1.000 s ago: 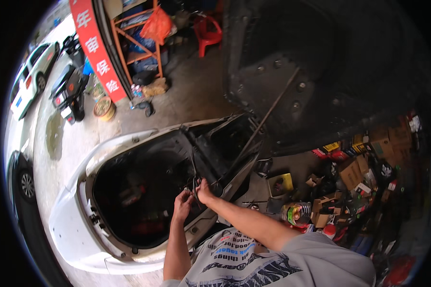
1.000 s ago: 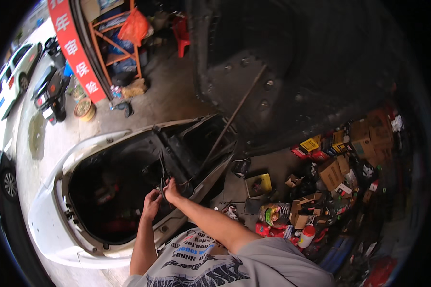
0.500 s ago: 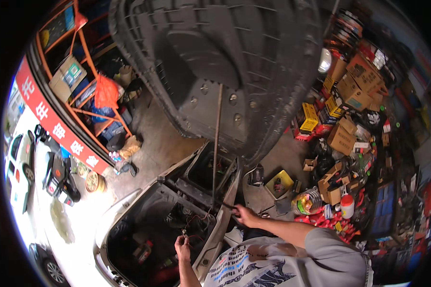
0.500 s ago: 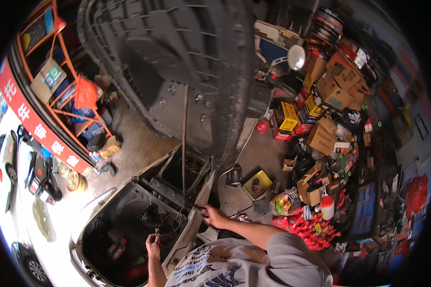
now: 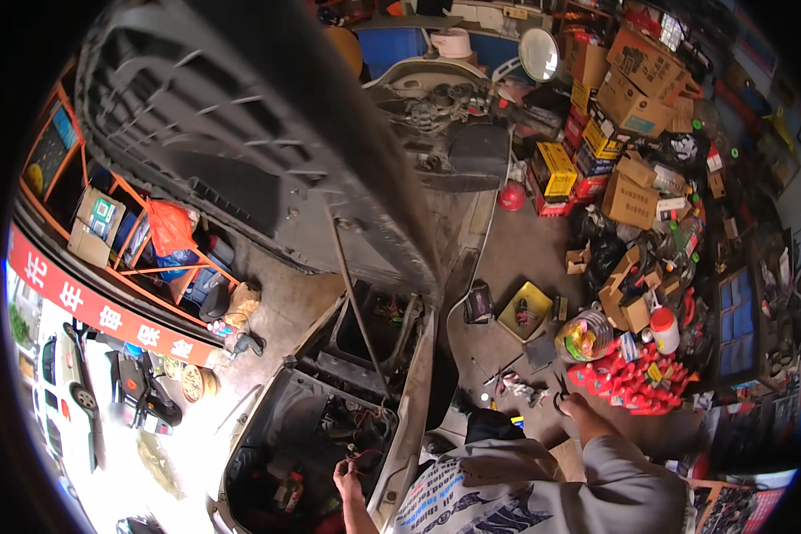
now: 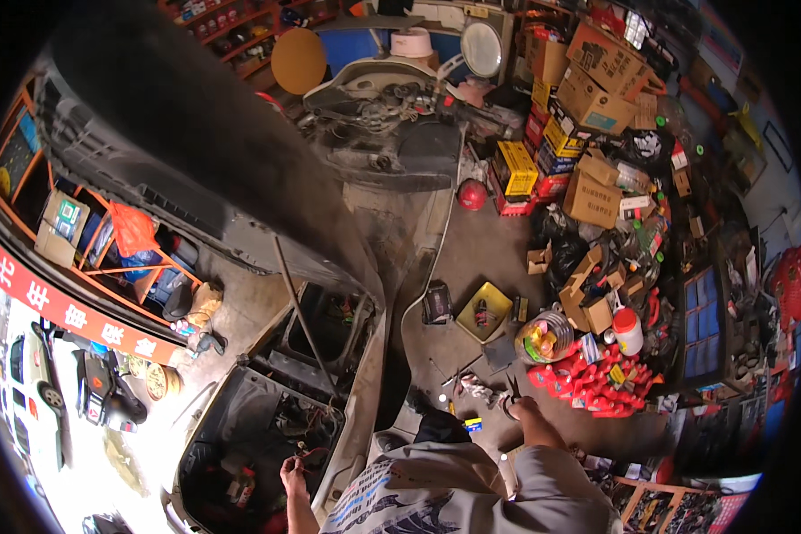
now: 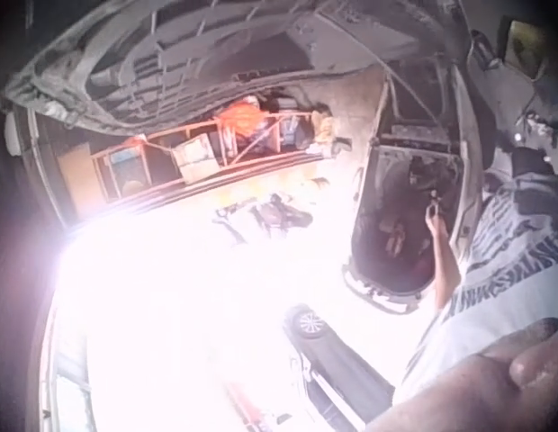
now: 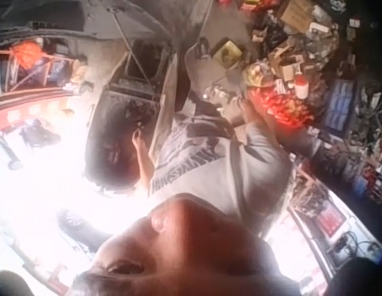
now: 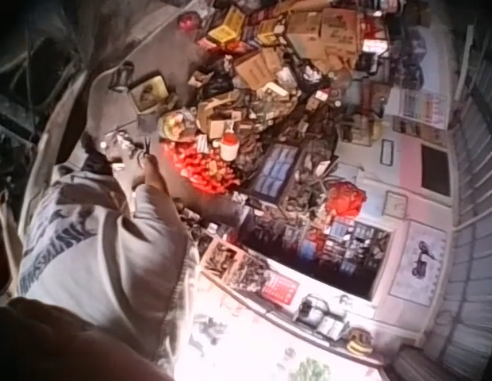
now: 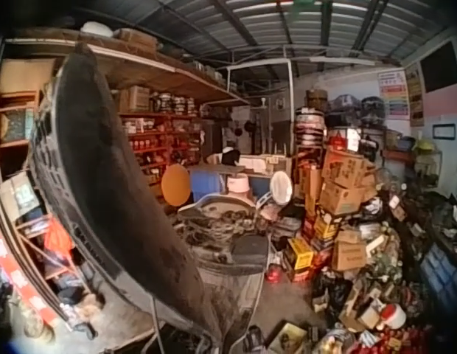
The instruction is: The person is manipulating electrical wires and connectors inside the internal compartment of a scooter.
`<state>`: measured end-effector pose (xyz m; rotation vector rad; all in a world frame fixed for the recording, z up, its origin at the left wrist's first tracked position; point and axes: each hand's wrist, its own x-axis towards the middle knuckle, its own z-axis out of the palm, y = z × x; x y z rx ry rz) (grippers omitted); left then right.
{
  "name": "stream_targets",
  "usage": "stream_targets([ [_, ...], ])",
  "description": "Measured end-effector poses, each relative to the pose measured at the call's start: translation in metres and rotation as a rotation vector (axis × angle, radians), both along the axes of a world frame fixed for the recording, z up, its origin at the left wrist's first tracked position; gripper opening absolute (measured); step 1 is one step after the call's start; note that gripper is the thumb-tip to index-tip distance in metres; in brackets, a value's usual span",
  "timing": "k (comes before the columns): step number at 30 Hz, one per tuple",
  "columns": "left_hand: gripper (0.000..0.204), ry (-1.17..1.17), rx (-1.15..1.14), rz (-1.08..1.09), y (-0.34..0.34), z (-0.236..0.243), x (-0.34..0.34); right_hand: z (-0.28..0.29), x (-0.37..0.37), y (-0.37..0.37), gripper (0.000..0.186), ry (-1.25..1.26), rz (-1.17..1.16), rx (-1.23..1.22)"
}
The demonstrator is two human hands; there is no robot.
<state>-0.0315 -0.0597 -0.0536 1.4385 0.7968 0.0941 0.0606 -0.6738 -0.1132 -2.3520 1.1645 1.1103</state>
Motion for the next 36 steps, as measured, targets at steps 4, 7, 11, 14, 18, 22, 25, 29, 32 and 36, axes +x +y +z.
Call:
stream_targets([
  [4,0.004,0.075,-0.005,0.011,-0.001,0.005,0.000,-0.013,0.009,0.017,0.028,-0.089,-0.351,0.296],
  [7,0.004,0.142,0.013,0.011,-0.001,0.004,0.001,-0.044,0.014,0.039,0.018,-0.274,-0.585,0.521],
  [11,0.006,0.263,0.104,0.039,0.002,-0.003,0.000,-0.075,0.050,0.066,0.047,-0.201,0.213,0.270],
  [14,0.006,0.279,0.103,0.085,0.002,-0.007,-0.002,-0.081,0.080,0.112,0.044,-0.419,0.113,0.281],
  [18,0.009,0.309,0.134,0.079,-0.001,-0.004,0.000,-0.094,0.115,0.178,0.040,-0.445,0.074,0.409],
  [22,0.011,0.357,0.180,0.105,-0.007,-0.003,0.002,-0.122,0.133,0.236,0.042,-0.422,-0.004,0.375],
  [25,0.012,0.464,0.215,0.084,-0.005,-0.007,0.002,-0.147,0.129,0.267,0.040,-0.463,-0.018,0.347],
  [29,0.012,0.424,0.162,0.097,-0.004,-0.011,0.000,-0.173,0.119,0.291,0.042,-0.475,0.002,0.364],
  [32,0.010,0.394,0.087,0.112,-0.005,-0.009,-0.001,-0.174,0.121,0.300,0.049,-0.380,-0.114,0.440],
  [36,0.010,0.386,0.128,0.115,-0.007,-0.007,0.001,-0.157,0.135,0.301,0.043,-0.338,-0.007,0.388],
])
